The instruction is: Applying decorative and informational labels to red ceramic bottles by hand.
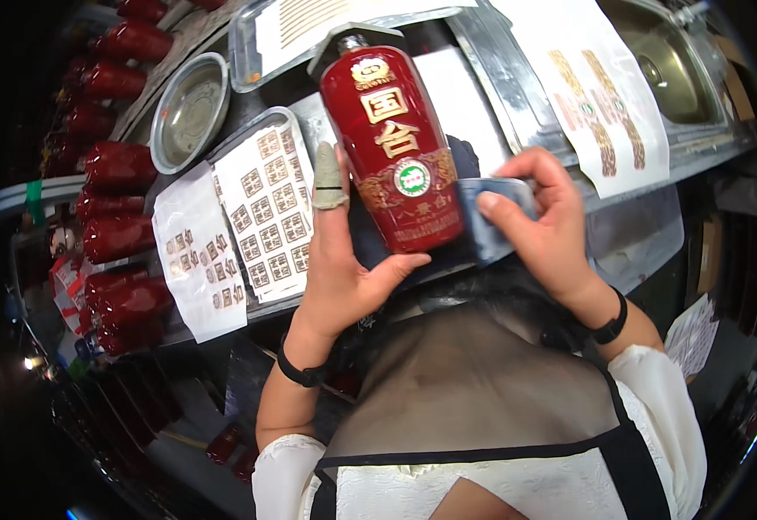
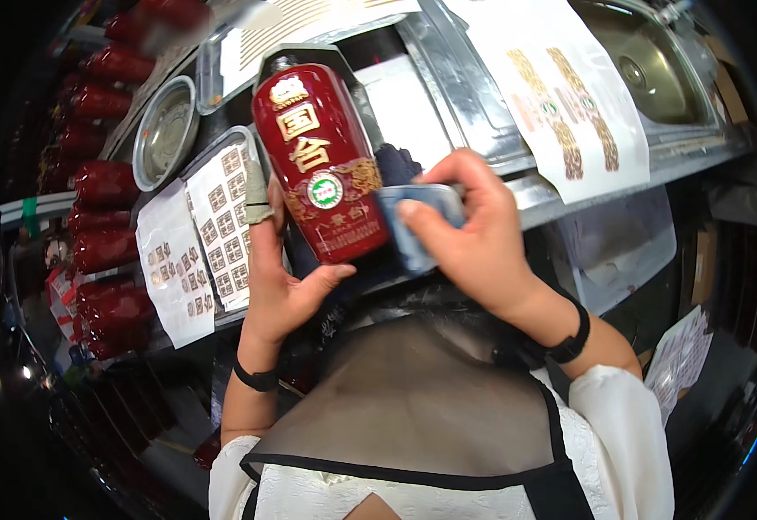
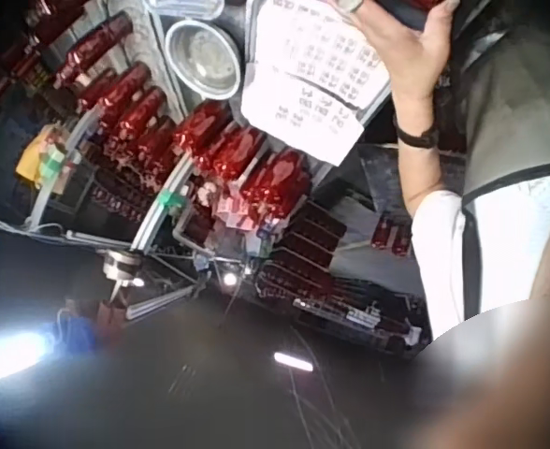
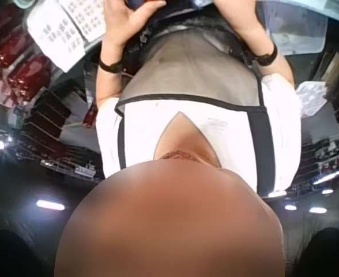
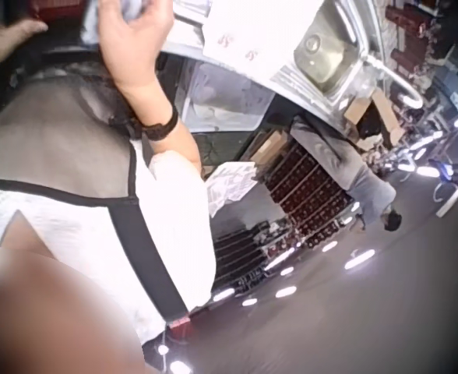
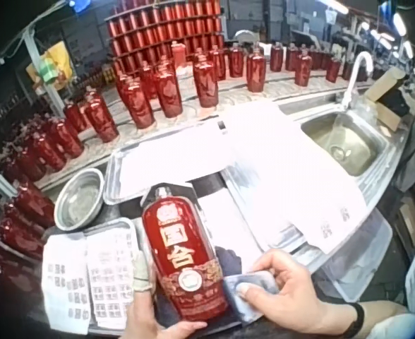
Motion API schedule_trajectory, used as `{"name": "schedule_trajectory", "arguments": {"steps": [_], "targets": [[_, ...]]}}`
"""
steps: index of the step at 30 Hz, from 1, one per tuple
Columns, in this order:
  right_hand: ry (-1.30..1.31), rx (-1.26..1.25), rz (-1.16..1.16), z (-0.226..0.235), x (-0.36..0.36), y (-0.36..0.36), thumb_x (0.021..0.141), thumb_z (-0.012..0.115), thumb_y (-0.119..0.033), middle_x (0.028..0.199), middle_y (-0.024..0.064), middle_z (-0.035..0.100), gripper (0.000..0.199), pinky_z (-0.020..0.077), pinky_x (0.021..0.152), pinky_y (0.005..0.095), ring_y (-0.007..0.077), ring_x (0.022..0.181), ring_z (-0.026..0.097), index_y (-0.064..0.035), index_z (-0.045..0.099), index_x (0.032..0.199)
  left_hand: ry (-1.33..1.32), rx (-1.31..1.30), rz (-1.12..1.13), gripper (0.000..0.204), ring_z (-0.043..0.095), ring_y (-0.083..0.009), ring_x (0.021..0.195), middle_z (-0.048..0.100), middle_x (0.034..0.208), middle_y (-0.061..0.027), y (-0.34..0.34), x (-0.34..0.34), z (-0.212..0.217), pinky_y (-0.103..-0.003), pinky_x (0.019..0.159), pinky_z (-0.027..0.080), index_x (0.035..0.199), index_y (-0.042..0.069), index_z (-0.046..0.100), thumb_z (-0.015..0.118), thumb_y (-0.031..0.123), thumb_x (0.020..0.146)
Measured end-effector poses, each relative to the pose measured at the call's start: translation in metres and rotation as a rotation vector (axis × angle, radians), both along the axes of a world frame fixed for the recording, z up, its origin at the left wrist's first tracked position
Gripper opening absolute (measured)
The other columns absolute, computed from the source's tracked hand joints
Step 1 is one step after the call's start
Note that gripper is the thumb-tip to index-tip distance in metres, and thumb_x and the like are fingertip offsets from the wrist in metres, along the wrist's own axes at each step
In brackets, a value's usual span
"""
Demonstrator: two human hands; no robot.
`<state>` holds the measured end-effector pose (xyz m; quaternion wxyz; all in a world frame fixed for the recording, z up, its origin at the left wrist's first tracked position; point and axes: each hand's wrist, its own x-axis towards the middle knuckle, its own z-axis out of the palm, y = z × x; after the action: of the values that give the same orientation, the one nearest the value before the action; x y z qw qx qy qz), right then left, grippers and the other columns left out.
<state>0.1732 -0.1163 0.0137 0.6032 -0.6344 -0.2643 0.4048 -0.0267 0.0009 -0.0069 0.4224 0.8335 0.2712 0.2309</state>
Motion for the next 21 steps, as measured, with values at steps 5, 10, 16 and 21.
{"name": "schedule_trajectory", "arguments": {"steps": [5, 10, 16, 21], "targets": [[0.005, 0.277, 0.053, 0.0, 0.006, -0.002, 0.086, 0.071, -0.002, 0.093, 0.0023, 0.06, 0.019, 0.047, 0.069, 0.0205, 0.0037, 0.079, 0.055, -0.0022, 0.056, 0.099, -0.002, 0.217, 0.029, 0.126, 0.03, -0.041, 0.145, 0.028, 0.156, -0.0276, -0.001, 0.021, 0.009, -0.063, 0.117, 0.003, 0.155, -0.005, 0.011, 0.091, 0.033, 0.065], [-0.058, -0.061, -0.038, -0.011, 0.016, -0.001, 0.088, 0.068, -0.003, 0.09, 0.003, 0.061, 0.017, 0.0475, 0.068, 0.02, 0.0038, 0.08, 0.058, -0.0017, 0.056, 0.101, 0.019, 0.245, 0.059, 0.13, 0.036, -0.0338, 0.143, 0.029, 0.157, -0.0246, 0.001, 0.02, 0.012, -0.042, 0.117, 0.028, 0.155, -0.005, 0.012, 0.095, 0.026, 0.06], [-0.008, 0.167, -0.073, -0.006, 0.042, 0.01, 0.09, 0.063, -0.002, 0.09, 0.0027, 0.063, 0.013, 0.0475, 0.074, 0.0203, 0.0048, 0.085, 0.059, -0.0014, 0.058, 0.102, -0.029, 0.236, 0.091, 0.127, 0.037, -0.033, 0.143, 0.03, 0.157, -0.0241, -0.002, 0.018, 0.018, -0.041, 0.118, 0.029, 0.155, -0.004, 0.015, 0.094, 0.024, 0.06], [0.223, 0.104, -0.006, 0.002, 0.072, 0.035, 0.091, 0.062, -0.015, 0.08, -0.0003, 0.061, 0.012, 0.043, 0.07, 0.0208, 0.0052, 0.074, 0.054, -0.0055, 0.062, 0.085, -0.021, 0.425, 0.066, 0.107, 0.045, -0.0437, 0.135, 0.045, 0.143, -0.0307, -0.001, 0.023, 0.035, -0.065, 0.115, 0.014, 0.151, -0.009, 0.022, 0.084, 0.021, 0.068]]}}
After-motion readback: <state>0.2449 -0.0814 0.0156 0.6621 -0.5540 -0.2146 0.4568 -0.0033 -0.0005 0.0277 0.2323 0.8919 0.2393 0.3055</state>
